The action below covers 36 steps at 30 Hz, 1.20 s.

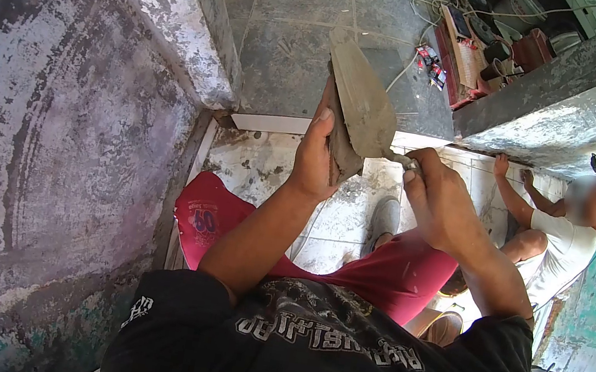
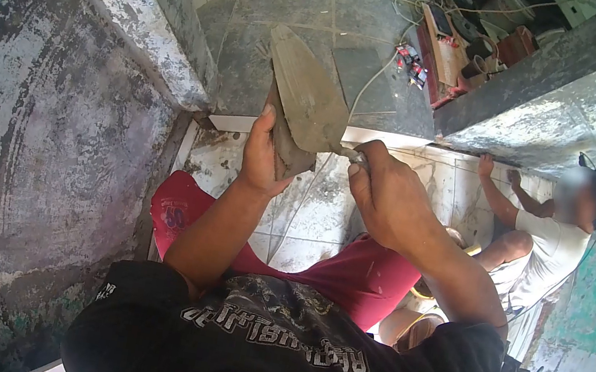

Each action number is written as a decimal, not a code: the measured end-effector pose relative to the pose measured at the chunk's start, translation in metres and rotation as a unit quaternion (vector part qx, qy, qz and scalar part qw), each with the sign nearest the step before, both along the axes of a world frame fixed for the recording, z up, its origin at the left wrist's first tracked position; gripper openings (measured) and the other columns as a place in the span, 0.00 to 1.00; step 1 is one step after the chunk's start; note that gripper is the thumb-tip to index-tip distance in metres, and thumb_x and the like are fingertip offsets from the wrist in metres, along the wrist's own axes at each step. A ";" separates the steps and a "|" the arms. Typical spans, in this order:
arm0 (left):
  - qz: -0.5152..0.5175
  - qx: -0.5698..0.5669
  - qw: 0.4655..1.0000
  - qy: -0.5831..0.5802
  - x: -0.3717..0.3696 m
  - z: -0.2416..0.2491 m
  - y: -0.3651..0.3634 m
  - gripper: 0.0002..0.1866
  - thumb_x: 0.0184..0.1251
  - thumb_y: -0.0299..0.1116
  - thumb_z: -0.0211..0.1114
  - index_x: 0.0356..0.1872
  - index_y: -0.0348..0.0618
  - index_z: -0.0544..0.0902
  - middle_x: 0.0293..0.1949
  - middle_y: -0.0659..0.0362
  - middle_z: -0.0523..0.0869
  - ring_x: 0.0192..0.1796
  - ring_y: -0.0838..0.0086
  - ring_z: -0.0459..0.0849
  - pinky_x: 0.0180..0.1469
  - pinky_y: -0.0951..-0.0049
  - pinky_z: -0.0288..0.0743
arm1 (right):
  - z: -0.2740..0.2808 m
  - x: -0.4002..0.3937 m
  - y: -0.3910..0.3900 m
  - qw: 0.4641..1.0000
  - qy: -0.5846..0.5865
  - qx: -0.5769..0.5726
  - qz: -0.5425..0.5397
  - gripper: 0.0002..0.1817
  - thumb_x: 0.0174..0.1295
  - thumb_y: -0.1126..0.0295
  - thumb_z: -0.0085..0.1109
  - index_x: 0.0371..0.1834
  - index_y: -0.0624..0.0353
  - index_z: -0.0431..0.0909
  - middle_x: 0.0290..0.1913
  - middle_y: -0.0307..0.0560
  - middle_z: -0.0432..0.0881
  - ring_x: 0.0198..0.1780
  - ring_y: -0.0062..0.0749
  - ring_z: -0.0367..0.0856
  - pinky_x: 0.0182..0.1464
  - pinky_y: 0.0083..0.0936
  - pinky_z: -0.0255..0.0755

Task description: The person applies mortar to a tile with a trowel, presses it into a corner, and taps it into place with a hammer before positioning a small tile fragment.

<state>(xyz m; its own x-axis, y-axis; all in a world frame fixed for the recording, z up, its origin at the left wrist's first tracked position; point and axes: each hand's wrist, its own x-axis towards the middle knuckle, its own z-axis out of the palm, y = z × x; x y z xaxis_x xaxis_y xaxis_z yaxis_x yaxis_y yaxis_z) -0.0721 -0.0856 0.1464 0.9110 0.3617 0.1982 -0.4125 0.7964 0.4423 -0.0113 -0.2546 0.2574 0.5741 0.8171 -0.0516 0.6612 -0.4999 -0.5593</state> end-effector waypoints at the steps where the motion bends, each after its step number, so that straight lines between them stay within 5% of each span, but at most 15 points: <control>1: -0.006 0.000 1.000 -0.001 0.000 -0.002 0.000 0.35 0.74 0.45 0.43 0.77 0.48 0.45 0.72 0.52 0.61 0.72 0.62 0.65 0.72 0.60 0.61 | 0.001 0.000 -0.001 1.000 -0.002 -0.007 -0.004 0.14 0.69 0.67 0.47 0.48 0.71 0.67 0.29 0.71 0.78 0.37 0.68 0.79 0.40 0.53 0.68; 3: -0.012 -0.002 1.000 -0.004 0.001 -0.006 0.001 0.32 0.76 0.49 0.43 0.76 0.49 0.51 0.71 0.52 0.64 0.70 0.61 0.68 0.71 0.57 0.63 | 0.002 -0.001 -0.002 1.000 -0.006 -0.021 -0.008 0.14 0.69 0.68 0.47 0.47 0.71 0.67 0.28 0.70 0.78 0.37 0.68 0.79 0.39 0.53 0.68; 6: 0.006 0.003 1.000 -0.013 0.004 -0.006 0.000 0.36 0.74 0.42 0.43 0.78 0.51 0.41 0.73 0.53 0.58 0.72 0.63 0.65 0.72 0.59 0.63 | 0.008 -0.005 -0.002 1.000 0.008 -0.018 0.000 0.14 0.69 0.68 0.47 0.46 0.71 0.67 0.27 0.70 0.78 0.36 0.69 0.78 0.39 0.54 0.68; 15: 0.071 0.038 0.996 -0.046 0.010 -0.006 0.006 0.44 0.73 0.48 0.54 0.78 0.57 0.33 0.73 0.58 0.57 0.71 0.64 0.63 0.71 0.58 0.62 | 0.025 -0.011 -0.008 0.998 -0.015 -0.052 0.024 0.13 0.68 0.68 0.48 0.45 0.70 0.68 0.28 0.69 0.78 0.35 0.68 0.78 0.39 0.55 0.67; 21: 0.108 0.042 0.992 -0.057 0.014 -0.011 0.034 0.43 0.72 0.47 0.59 0.78 0.54 0.41 0.69 0.59 0.64 0.67 0.67 0.69 0.68 0.59 0.65 | 0.040 -0.016 -0.020 0.992 -0.006 -0.119 0.038 0.11 0.65 0.72 0.48 0.47 0.67 0.70 0.31 0.64 0.78 0.36 0.64 0.78 0.39 0.47 0.68; 27: 0.156 0.055 0.985 -0.048 0.013 -0.021 0.062 0.37 0.69 0.50 0.60 0.73 0.47 0.58 0.64 0.54 0.72 0.66 0.60 0.72 0.67 0.54 0.68 | 0.060 -0.019 -0.030 0.996 0.016 -0.092 -0.002 0.11 0.66 0.69 0.49 0.43 0.67 0.69 0.28 0.65 0.77 0.34 0.65 0.77 0.38 0.51 0.67; 36: -0.071 -0.155 0.971 -0.165 -0.007 -0.040 0.069 0.44 0.64 0.53 0.65 0.76 0.47 0.54 0.73 0.44 0.60 0.74 0.52 0.61 0.66 0.35 0.62 | 0.039 0.010 -0.036 0.978 0.120 0.142 -0.098 0.14 0.71 0.66 0.47 0.49 0.65 0.73 0.30 0.41 0.75 0.32 0.23 0.71 0.34 0.23 0.64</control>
